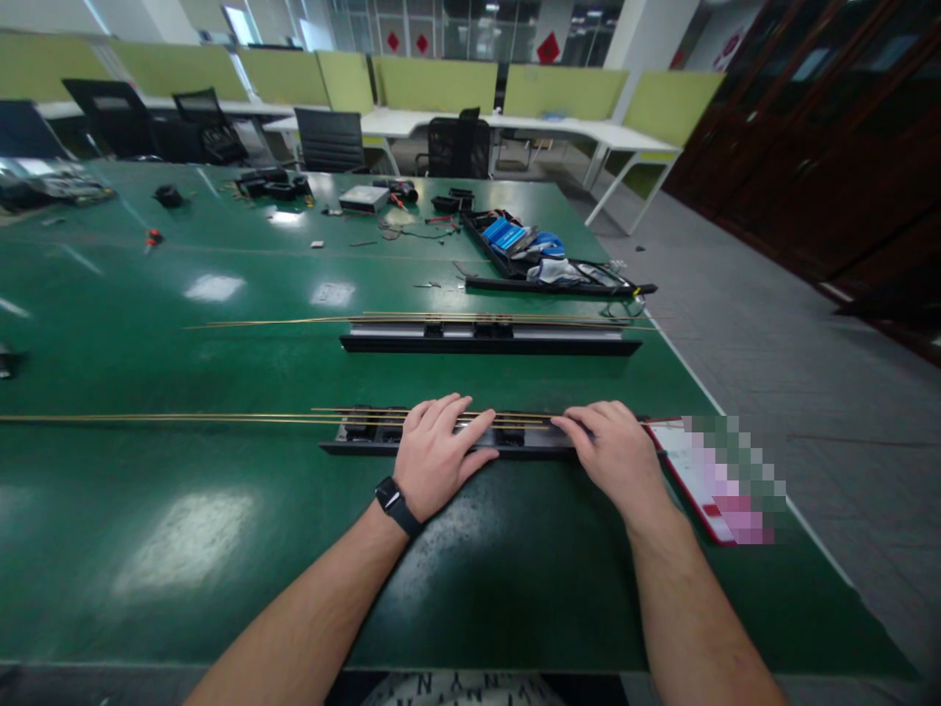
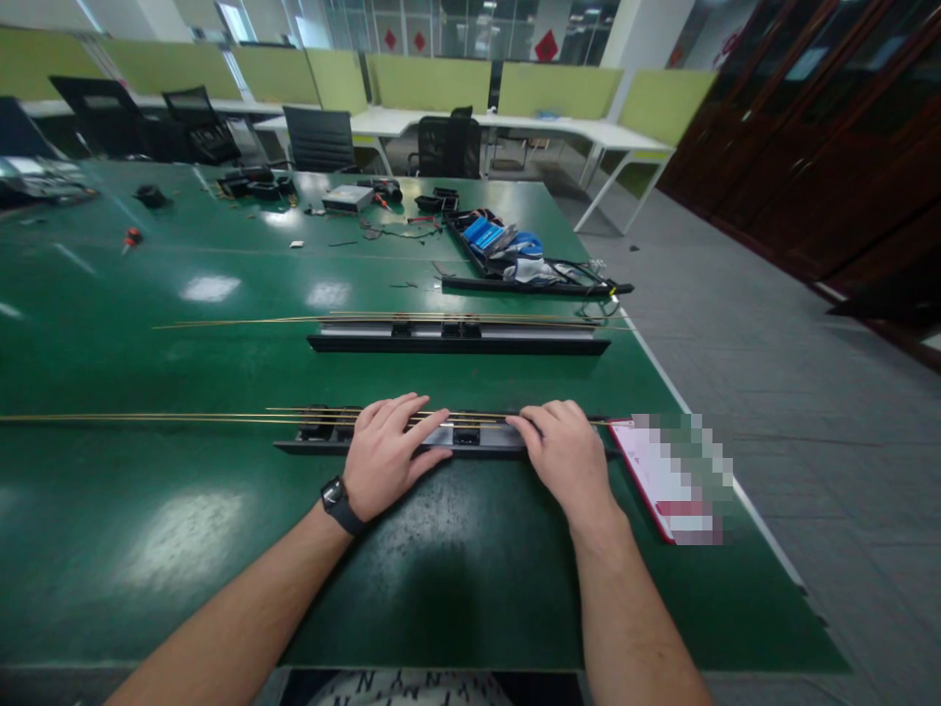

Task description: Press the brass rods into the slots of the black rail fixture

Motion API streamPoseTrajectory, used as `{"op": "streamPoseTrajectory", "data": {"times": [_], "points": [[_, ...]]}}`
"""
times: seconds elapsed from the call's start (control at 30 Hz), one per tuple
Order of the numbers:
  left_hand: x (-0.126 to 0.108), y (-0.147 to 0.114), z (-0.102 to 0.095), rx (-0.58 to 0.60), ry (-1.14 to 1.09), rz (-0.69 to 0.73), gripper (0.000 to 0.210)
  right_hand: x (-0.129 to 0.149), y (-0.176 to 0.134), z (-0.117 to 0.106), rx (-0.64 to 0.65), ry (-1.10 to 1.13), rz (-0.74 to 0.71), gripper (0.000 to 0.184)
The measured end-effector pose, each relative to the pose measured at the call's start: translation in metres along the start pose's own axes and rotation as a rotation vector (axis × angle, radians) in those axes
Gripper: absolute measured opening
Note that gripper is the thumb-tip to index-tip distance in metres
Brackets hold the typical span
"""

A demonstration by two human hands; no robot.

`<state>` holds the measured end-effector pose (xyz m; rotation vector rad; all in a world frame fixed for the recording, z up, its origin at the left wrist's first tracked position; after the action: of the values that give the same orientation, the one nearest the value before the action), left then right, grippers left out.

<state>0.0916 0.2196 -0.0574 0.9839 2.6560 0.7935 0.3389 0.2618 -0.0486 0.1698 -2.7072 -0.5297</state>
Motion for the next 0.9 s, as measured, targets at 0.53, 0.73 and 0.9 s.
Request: {"op": "streamPoseTrajectory", "data": {"times": [0.53,0.73,0.9], "points": [[0.001,0.001,0.001,0.001,0.002,-0.002,0.046,0.008,0.0,0.001,0.004,0.023,0.011,0.037],[0.001,0.0,0.0,-0.009,0.007,0.003,0.046,-0.001,0.001,0.001,-0.003,0.01,0.03,0.04],[0.002,-0.001,0.001,0.003,0.005,0.0,0.046,-0.003,0.001,-0.003,-0.009,0.007,0.057,0.037]]}}
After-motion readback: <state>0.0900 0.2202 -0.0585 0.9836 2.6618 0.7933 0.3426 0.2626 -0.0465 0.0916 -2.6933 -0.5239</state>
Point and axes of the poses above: each hand's wrist, its own y-axis towards the middle knuckle, its own z-axis out of the palm, x = y × z, the point moved 5 cm from there along y, towards the middle knuckle, and after that the axes turned 15 degrees about z, right-handed, at the moved point
